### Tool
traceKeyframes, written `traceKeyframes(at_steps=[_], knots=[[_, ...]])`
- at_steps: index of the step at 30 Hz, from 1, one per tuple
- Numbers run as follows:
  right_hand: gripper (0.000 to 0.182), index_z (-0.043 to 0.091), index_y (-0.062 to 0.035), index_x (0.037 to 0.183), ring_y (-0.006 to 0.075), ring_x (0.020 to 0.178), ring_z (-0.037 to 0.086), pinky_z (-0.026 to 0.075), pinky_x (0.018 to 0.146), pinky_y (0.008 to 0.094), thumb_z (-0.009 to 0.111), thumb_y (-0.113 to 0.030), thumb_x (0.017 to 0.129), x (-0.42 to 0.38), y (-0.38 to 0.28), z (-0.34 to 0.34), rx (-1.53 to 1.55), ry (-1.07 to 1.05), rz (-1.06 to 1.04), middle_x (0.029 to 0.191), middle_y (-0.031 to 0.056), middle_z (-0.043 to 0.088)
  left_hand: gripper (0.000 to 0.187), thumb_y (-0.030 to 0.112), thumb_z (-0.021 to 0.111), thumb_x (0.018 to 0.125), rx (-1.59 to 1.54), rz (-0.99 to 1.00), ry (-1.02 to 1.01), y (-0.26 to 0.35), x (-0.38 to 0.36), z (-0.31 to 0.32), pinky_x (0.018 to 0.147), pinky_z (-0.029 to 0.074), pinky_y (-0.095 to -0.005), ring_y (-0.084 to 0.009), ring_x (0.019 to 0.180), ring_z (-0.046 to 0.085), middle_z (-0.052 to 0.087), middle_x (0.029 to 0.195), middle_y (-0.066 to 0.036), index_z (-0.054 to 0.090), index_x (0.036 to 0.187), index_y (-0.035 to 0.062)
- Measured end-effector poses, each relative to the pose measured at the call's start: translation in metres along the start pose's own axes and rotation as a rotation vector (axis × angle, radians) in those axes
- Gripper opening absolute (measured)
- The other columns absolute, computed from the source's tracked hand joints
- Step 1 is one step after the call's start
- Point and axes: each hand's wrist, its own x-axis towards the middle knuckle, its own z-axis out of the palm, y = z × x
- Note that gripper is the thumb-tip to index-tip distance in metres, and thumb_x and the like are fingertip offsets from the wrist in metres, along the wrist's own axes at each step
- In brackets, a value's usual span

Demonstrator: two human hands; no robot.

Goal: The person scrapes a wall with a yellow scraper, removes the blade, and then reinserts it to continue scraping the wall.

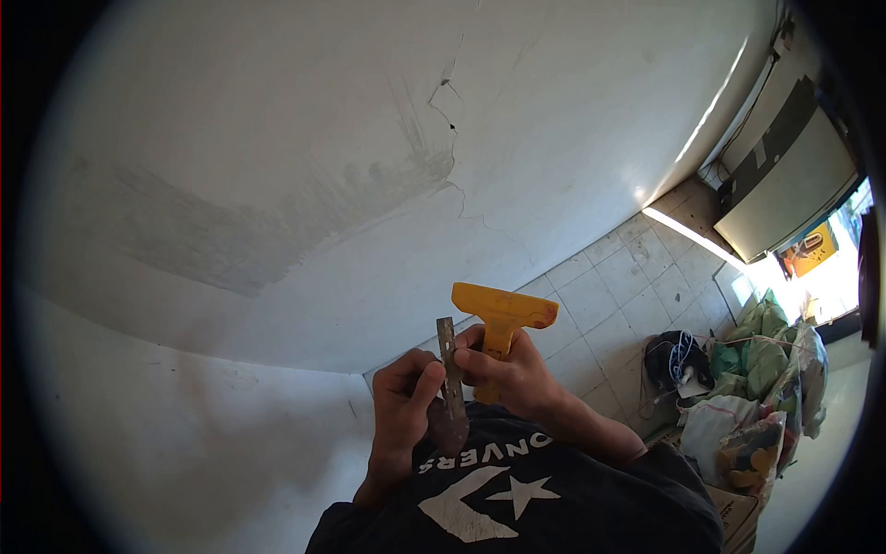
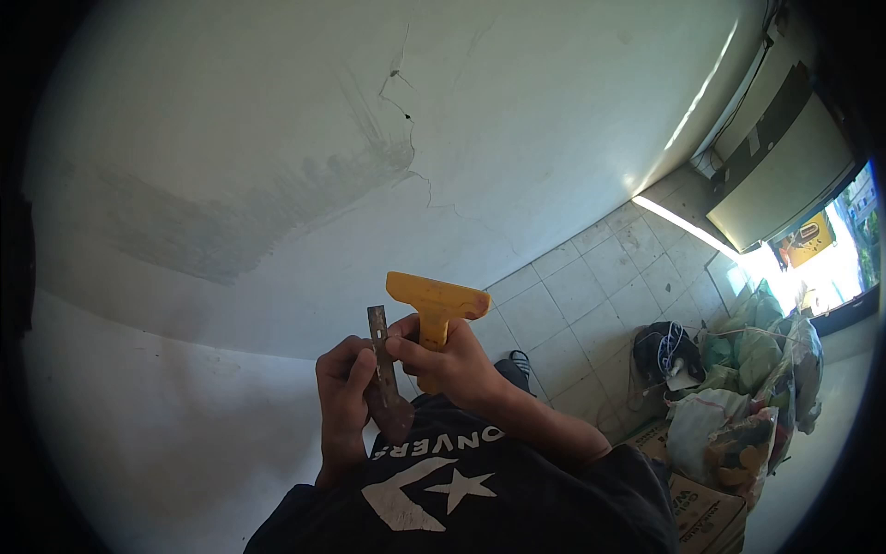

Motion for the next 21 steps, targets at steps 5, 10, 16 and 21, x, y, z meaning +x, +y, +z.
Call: traceKeyframes(at_steps=[5, 10, 16, 21], knots=[[0.017, 0.064, -0.0034, 0.099, 0.0047, 0.069, 0.052, 0.045, 0.062, 0.0221, 0.070, -0.019, 0.097, 0.002, 0.004, 0.001, 0.026, 0.006, 0.021, 0.085, -0.0007, 0.061, 0.020, 0.015, 0.064, 0.102, -0.021, -0.003, 0.015, 0.004, 0.001, 0.001, 0.066, 0.042, -0.0195, -0.0024, 0.072, 0.053, 0.063, 0.079, 0.002, 0.064, 0.087, 0.0009], [0.017, 0.064, -0.0037, 0.099, 0.0047, 0.069, 0.051, 0.044, 0.062, 0.0225, 0.069, -0.020, 0.097, 0.004, 0.005, 0.003, 0.032, 0.001, 0.048, 0.085, -0.0008, 0.060, 0.021, 0.016, 0.064, 0.102, -0.035, 0.011, 0.014, 0.005, 0.001, 0.001, 0.065, 0.042, -0.0199, -0.0027, 0.072, 0.054, 0.063, 0.079, 0.002, 0.063, 0.086, 0.0011], [0.017, 0.063, -0.0039, 0.101, 0.0060, 0.072, 0.052, 0.045, 0.065, 0.0237, 0.068, -0.020, 0.098, 0.005, 0.003, 0.006, 0.041, -0.006, 0.061, 0.085, -0.0003, 0.059, 0.020, 0.015, 0.064, 0.102, -0.028, 0.024, 0.014, 0.005, 0.002, -0.001, 0.066, 0.043, -0.0204, -0.0033, 0.072, 0.055, 0.063, 0.079, 0.002, 0.063, 0.087, 0.0010], [0.013, 0.062, -0.0060, 0.102, 0.0081, 0.074, 0.053, 0.045, 0.066, 0.0252, 0.063, -0.019, 0.102, 0.015, 0.009, -0.001, 0.177, -0.119, 0.023, 0.087, -0.0005, 0.058, 0.015, 0.014, 0.063, 0.102, 0.166, 0.119, 0.010, -0.004, 0.005, -0.005, 0.058, 0.041, -0.0172, -0.0012, 0.065, 0.055, 0.065, 0.078, 0.000, 0.063, 0.095, 0.0001]])
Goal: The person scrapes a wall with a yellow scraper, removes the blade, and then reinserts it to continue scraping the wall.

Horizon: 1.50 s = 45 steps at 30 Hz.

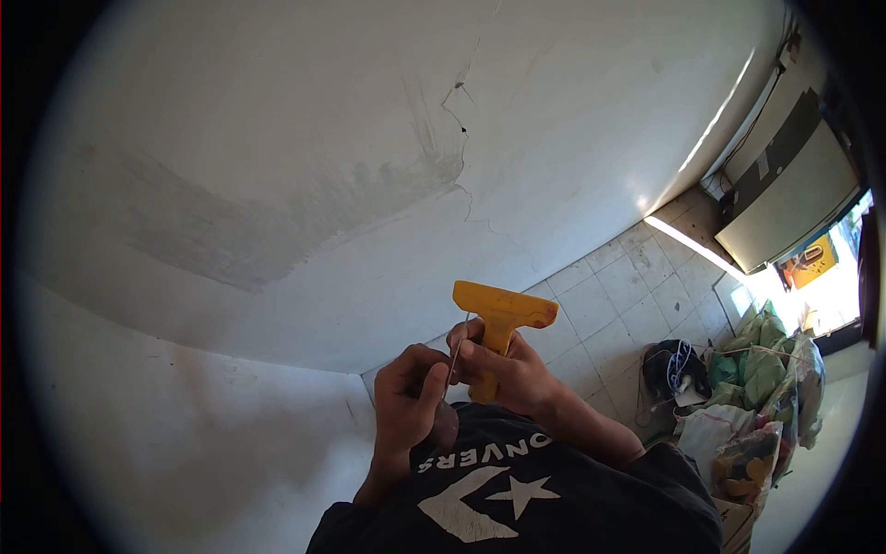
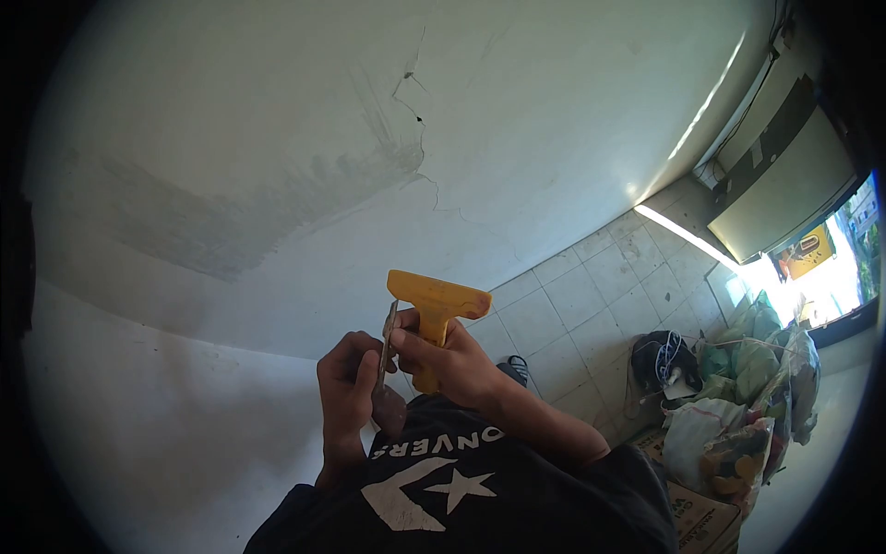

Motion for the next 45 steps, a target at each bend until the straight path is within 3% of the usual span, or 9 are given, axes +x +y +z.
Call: traceKeyframes(at_steps=[13, 25, 29, 31, 35, 41, 43, 45], knots=[[0.015, 0.060, -0.0077, 0.099, 0.0074, 0.073, 0.051, 0.045, 0.066, 0.0242, 0.061, -0.022, 0.103, 0.002, 0.000, 0.002, 0.037, -0.099, -0.017, 0.091, -0.0018, 0.056, 0.017, 0.011, 0.061, 0.102, -0.057, -0.031, -0.032, 0.006, -0.004, 0.003, 0.058, 0.044, -0.0178, -0.0029, 0.067, 0.059, 0.068, 0.079, -0.003, 0.065, 0.092, -0.0012], [0.018, 0.060, -0.0061, 0.102, 0.0059, 0.074, 0.049, 0.044, 0.064, 0.0236, 0.062, -0.024, 0.103, -0.004, -0.003, 0.003, -0.008, -0.034, 0.001, 0.096, 0.0009, 0.060, 0.017, 0.013, 0.067, 0.099, -0.088, -0.069, -0.005, 0.007, -0.005, 0.007, 0.060, 0.044, -0.0189, -0.0043, 0.064, 0.057, 0.065, 0.074, -0.001, 0.063, 0.089, 0.0004], [0.019, 0.061, -0.0046, 0.103, 0.0050, 0.069, 0.050, 0.044, 0.061, 0.0234, 0.065, -0.024, 0.101, -0.007, -0.010, 0.011, 0.084, 0.100, 0.053, 0.089, 0.0011, 0.060, 0.020, 0.010, 0.073, 0.094, 0.121, 0.096, 0.147, 0.004, -0.004, 0.010, 0.052, 0.036, -0.0192, -0.0014, 0.056, 0.048, 0.061, 0.069, 0.002, 0.060, 0.081, 0.0025], [0.019, 0.063, -0.0035, 0.102, 0.0043, 0.065, 0.050, 0.043, 0.058, 0.0223, 0.067, -0.022, 0.100, -0.006, -0.001, 0.002, -0.168, 0.109, -0.099, 0.080, -0.0003, 0.060, 0.021, 0.009, 0.075, 0.091, 0.233, 0.141, 0.179, 0.004, -0.005, 0.011, 0.050, 0.033, -0.0197, -0.0006, 0.054, 0.045, 0.060, 0.067, 0.003, 0.059, 0.078, 0.0032], [0.019, 0.065, -0.0030, 0.100, 0.0040, 0.063, 0.051, 0.043, 0.056, 0.0214, 0.069, -0.021, 0.098, -0.008, -0.002, 0.001, -0.180, 0.135, -0.104, 0.076, -0.0018, 0.059, 0.023, 0.007, 0.078, 0.087, 0.325, 0.250, 0.186, 0.010, -0.007, 0.017, 0.047, 0.030, -0.0208, -0.0008, 0.051, 0.042, 0.058, 0.065, 0.001, 0.058, 0.076, 0.0042], [0.019, 0.065, -0.0034, 0.099, 0.0041, 0.066, 0.052, 0.044, 0.057, 0.0212, 0.068, -0.022, 0.099, -0.012, -0.005, 0.002, -0.168, 0.093, -0.087, 0.084, 0.0002, 0.063, 0.024, 0.007, 0.080, 0.085, 0.350, 0.283, 0.180, 0.009, -0.010, 0.018, 0.047, 0.031, -0.0209, -0.0016, 0.051, 0.044, 0.059, 0.065, 0.000, 0.058, 0.075, 0.0044], [0.009, 0.060, -0.0059, 0.099, 0.0088, 0.074, 0.057, 0.048, 0.064, 0.0248, 0.062, -0.014, 0.102, -0.014, -0.006, -0.001, -0.165, 0.027, -0.072, 0.099, 0.0089, 0.068, 0.024, 0.007, 0.080, 0.085, 0.331, 0.275, 0.175, 0.008, -0.011, 0.019, 0.047, 0.031, -0.0209, -0.0015, 0.051, 0.044, 0.059, 0.065, 0.000, 0.058, 0.075, 0.0044], [0.008, 0.059, -0.0072, 0.099, 0.0099, 0.078, 0.058, 0.049, 0.068, 0.0263, 0.062, -0.015, 0.102, -0.015, -0.005, -0.002, -0.124, 0.017, -0.060, 0.100, 0.0081, 0.067, 0.024, 0.007, 0.081, 0.084, 0.303, 0.261, 0.167, 0.008, -0.013, 0.020, 0.047, 0.031, -0.0204, -0.0014, 0.052, 0.044, 0.059, 0.066, 0.000, 0.059, 0.076, 0.0042]])
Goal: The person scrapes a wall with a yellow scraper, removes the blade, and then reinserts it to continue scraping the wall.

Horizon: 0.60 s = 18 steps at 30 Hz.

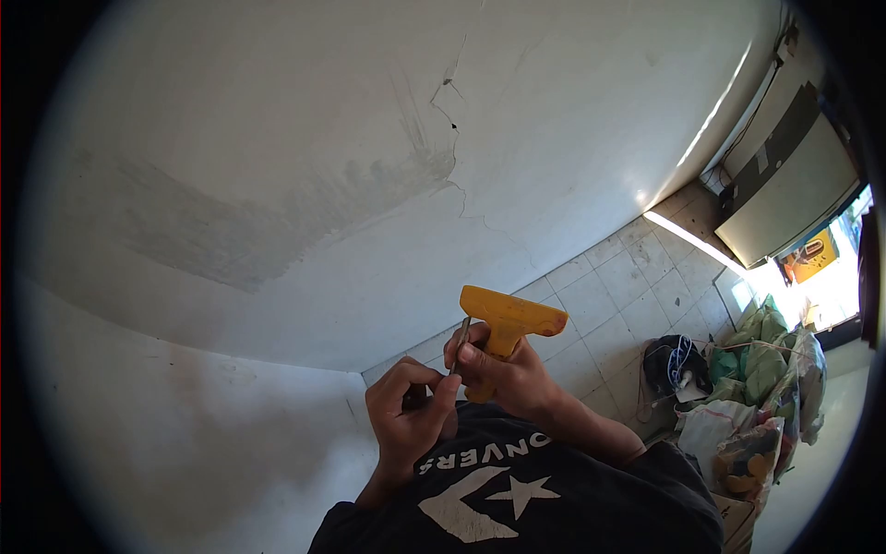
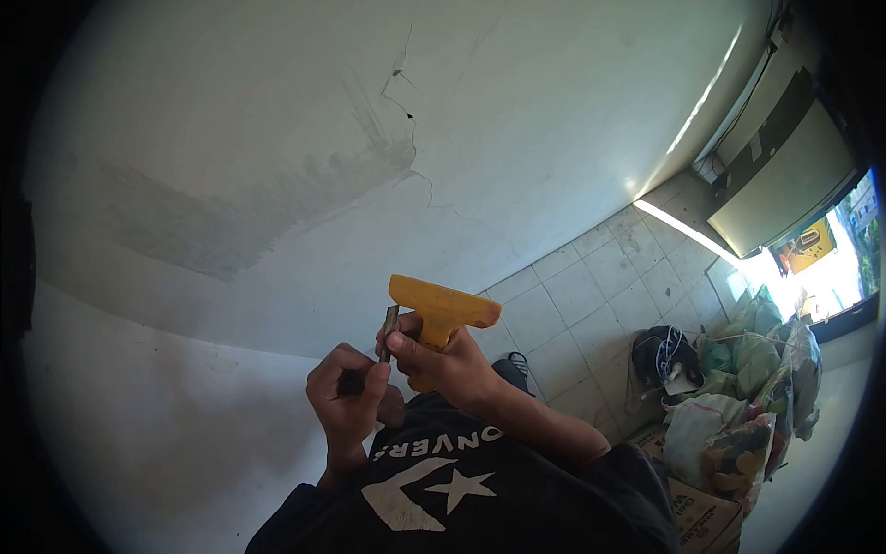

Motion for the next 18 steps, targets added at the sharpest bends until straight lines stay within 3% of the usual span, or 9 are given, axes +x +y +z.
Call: traceKeyframes(at_steps=[5, 7, 13, 15, 18], knots=[[0.008, 0.057, -0.0101, 0.100, 0.0133, 0.094, 0.058, 0.051, 0.079, 0.0315, 0.062, -0.016, 0.102, 0.001, 0.007, -0.001, 0.135, -0.102, -0.009, 0.099, 0.0055, 0.062, 0.024, 0.008, 0.083, 0.083, 0.011, 0.021, -0.034, 0.008, 0.001, 0.001, 0.047, 0.031, -0.0198, -0.0009, 0.052, 0.044, 0.060, 0.068, 0.000, 0.060, 0.076, 0.0039], [0.020, 0.065, -0.0055, 0.097, 0.0050, 0.071, 0.053, 0.045, 0.062, 0.0226, 0.062, -0.025, 0.102, 0.000, 0.007, 0.005, 0.140, -0.074, -0.052, 0.090, 0.0002, 0.064, 0.025, 0.008, 0.083, 0.083, 0.008, 0.032, -0.039, 0.009, -0.001, 0.002, 0.047, 0.031, -0.0197, -0.0008, 0.051, 0.043, 0.060, 0.068, 0.000, 0.060, 0.077, 0.0038], [0.022, 0.065, -0.0052, 0.097, 0.0057, 0.069, 0.049, 0.042, 0.062, 0.0232, 0.064, -0.027, 0.102, -0.003, 0.005, 0.005, 0.194, -0.095, -0.005, 0.088, 0.0000, 0.062, 0.021, 0.008, 0.079, 0.088, -0.134, -0.047, -0.098, 0.008, -0.003, -0.002, 0.049, 0.032, -0.0190, 0.0005, 0.055, 0.044, 0.060, 0.069, 0.002, 0.060, 0.081, 0.0034], [0.022, 0.065, -0.0054, 0.098, 0.0058, 0.069, 0.048, 0.041, 0.061, 0.0233, 0.064, -0.027, 0.102, -0.004, 0.004, 0.003, 0.206, -0.110, 0.001, 0.087, 0.0000, 0.061, 0.016, 0.008, 0.073, 0.093, -0.311, -0.252, -0.110, 0.009, -0.005, -0.003, 0.054, 0.038, -0.0180, 0.0000, 0.059, 0.050, 0.063, 0.071, 0.002, 0.061, 0.085, 0.0024], [0.021, 0.064, -0.0059, 0.097, 0.0062, 0.068, 0.046, 0.040, 0.061, 0.0235, 0.063, -0.026, 0.102, -0.005, 0.002, 0.002, 0.241, -0.108, 0.012, 0.087, -0.0001, 0.059, 0.011, 0.008, 0.068, 0.097, -0.274, -0.370, -0.183, 0.002, -0.009, -0.010, 0.059, 0.042, -0.0178, -0.0022, 0.063, 0.057, 0.066, 0.074, -0.001, 0.064, 0.089, 0.0006]])
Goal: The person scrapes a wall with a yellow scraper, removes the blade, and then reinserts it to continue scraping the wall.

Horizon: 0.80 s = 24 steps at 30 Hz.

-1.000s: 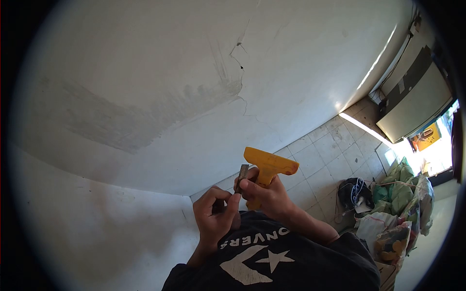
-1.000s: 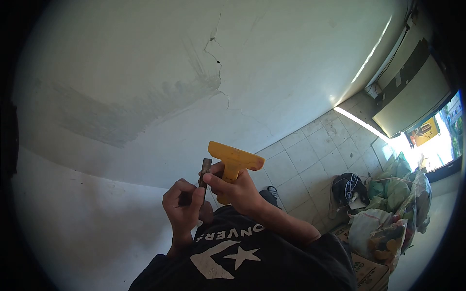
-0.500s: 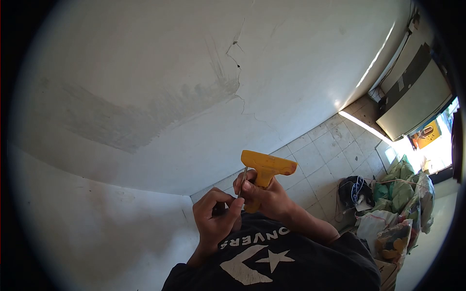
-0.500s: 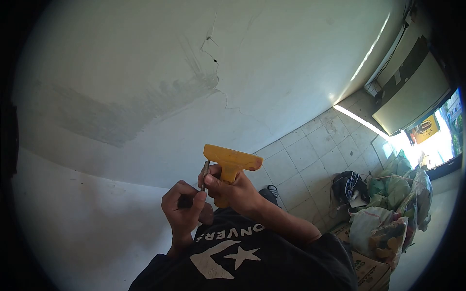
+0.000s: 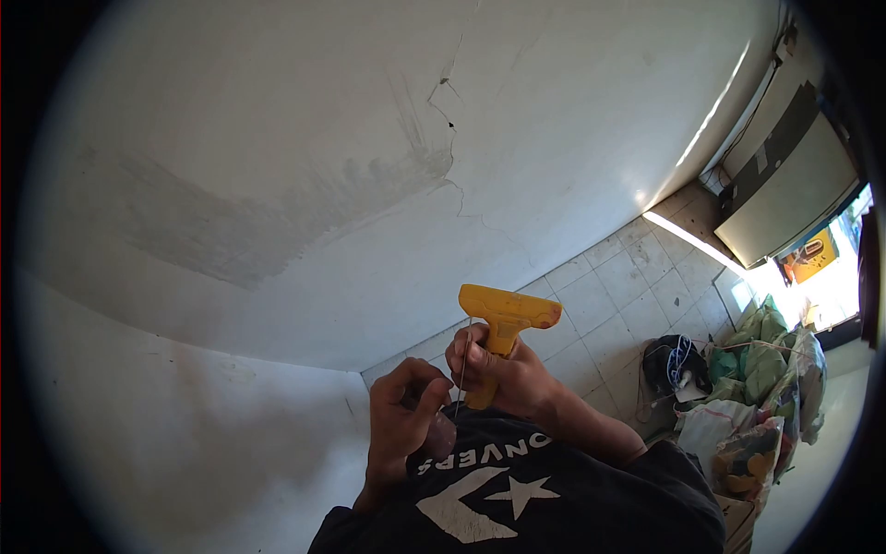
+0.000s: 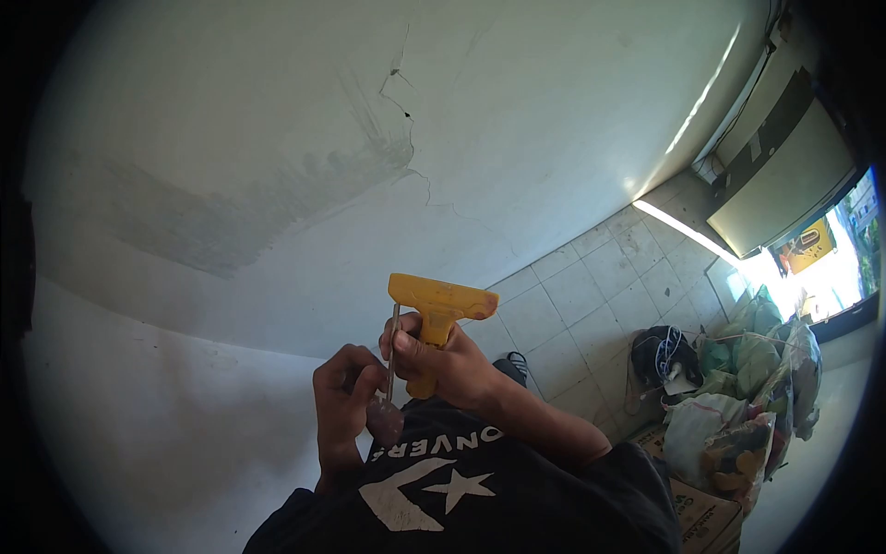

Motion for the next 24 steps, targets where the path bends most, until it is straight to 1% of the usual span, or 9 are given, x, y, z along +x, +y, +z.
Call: traceKeyframes(at_steps=[3, 6, 8, 10, 17, 20, 22, 23, 24], knots=[[0.020, 0.061, -0.0078, 0.097, 0.0067, 0.068, 0.044, 0.040, 0.062, 0.0237, 0.062, -0.027, 0.103, 0.000, 0.000, -0.003, 0.060, -0.008, 0.023, 0.089, -0.0002, 0.057, 0.009, 0.006, 0.065, 0.099, -0.047, -0.038, -0.128, -0.006, -0.004, -0.006, 0.061, 0.045, -0.0185, -0.0050, 0.069, 0.062, 0.069, 0.079, -0.004, 0.066, 0.094, -0.0015], [0.019, 0.057, -0.0106, 0.099, 0.0070, 0.070, 0.043, 0.040, 0.064, 0.0239, 0.058, -0.029, 0.104, 0.000, 0.001, -0.004, 0.149, -0.034, 0.073, 0.089, -0.0011, 0.055, 0.011, 0.006, 0.062, 0.100, -0.054, -0.043, -0.189, -0.001, -0.004, -0.004, 0.063, 0.047, -0.0203, -0.0077, 0.073, 0.065, 0.070, 0.083, -0.006, 0.067, 0.095, -0.0028], [0.019, 0.055, -0.0121, 0.101, 0.0072, 0.072, 0.042, 0.040, 0.066, 0.0240, 0.057, -0.031, 0.105, 0.001, 0.003, -0.007, 0.202, -0.034, 0.106, 0.089, -0.0018, 0.053, 0.012, 0.006, 0.062, 0.101, -0.060, -0.045, -0.202, -0.003, -0.004, -0.006, 0.064, 0.048, -0.0210, -0.0084, 0.073, 0.065, 0.070, 0.085, -0.006, 0.067, 0.095, -0.0030], [0.011, 0.058, -0.0138, 0.108, 0.0097, 0.077, 0.045, 0.044, 0.066, 0.0262, 0.060, -0.023, 0.102, 0.002, 0.006, -0.013, 0.339, -0.099, 0.124, 0.095, -0.0039, 0.057, 0.013, 0.007, 0.061, 0.101, -0.064, -0.046, -0.217, -0.003, -0.003, -0.007, 0.064, 0.048, -0.0216, -0.0092, 0.074, 0.065, 0.071, 0.086, -0.007, 0.067, 0.094, -0.0032], [0.013, 0.057, -0.0129, 0.109, 0.0103, 0.079, 0.046, 0.046, 0.065, 0.0244, 0.061, -0.023, 0.102, 0.004, 0.008, -0.012, 0.354, -0.110, 0.112, 0.095, -0.0029, 0.057, 0.015, 0.009, 0.062, 0.101, -0.082, -0.072, -0.239, 0.002, 0.000, -0.007, 0.065, 0.049, -0.0221, -0.0093, 0.073, 0.064, 0.071, 0.086, -0.007, 0.068, 0.095, -0.0030], [0.013, 0.057, -0.0108, 0.107, 0.0105, 0.079, 0.050, 0.049, 0.064, 0.0249, 0.060, -0.023, 0.102, 0.005, 0.004, -0.013, 0.215, -0.080, 0.077, 0.096, -0.0009, 0.058, 0.016, 0.013, 0.064, 0.100, -0.079, -0.108, -0.273, 0.002, 0.002, -0.007, 0.065, 0.049, -0.0221, -0.0092, 0.074, 0.064, 0.070, 0.085, -0.007, 0.068, 0.097, -0.0027], [0.017, 0.060, -0.0078, 0.105, 0.0105, 0.077, 0.054, 0.049, 0.062, 0.0258, 0.059, -0.025, 0.103, 0.004, -0.001, -0.015, -0.055, -0.034, 0.073, 0.095, 0.0020, 0.060, 0.017, 0.015, 0.065, 0.100, -0.090, -0.125, -0.290, 0.001, 0.004, -0.006, 0.066, 0.049, -0.0219, -0.0090, 0.074, 0.064, 0.070, 0.085, -0.007, 0.068, 0.099, -0.0026], [0.017, 0.060, -0.0078, 0.105, 0.0105, 0.077, 0.054, 0.049, 0.062, 0.0258, 0.059, -0.025, 0.103, 0.005, -0.003, -0.012, -0.057, -0.036, 0.073, 0.095, 0.0020, 0.060, 0.017, 0.016, 0.067, 0.099, -0.148, -0.129, -0.296, -0.001, 0.006, -0.004, 0.065, 0.048, -0.0214, -0.0081, 0.073, 0.063, 0.069, 0.083, -0.005, 0.066, 0.097, -0.0009], [0.019, 0.061, -0.0067, 0.105, 0.0098, 0.076, 0.054, 0.048, 0.061, 0.0260, 0.063, -0.025, 0.102, 0.005, -0.006, -0.008, -0.274, 0.045, -0.016, 0.093, 0.0029, 0.062, 0.017, 0.017, 0.068, 0.099, -0.206, -0.134, -0.303, -0.003, 0.008, -0.003, 0.065, 0.048, -0.0209, -0.0072, 0.072, 0.063, 0.067, 0.081, -0.003, 0.065, 0.096, 0.0008]])
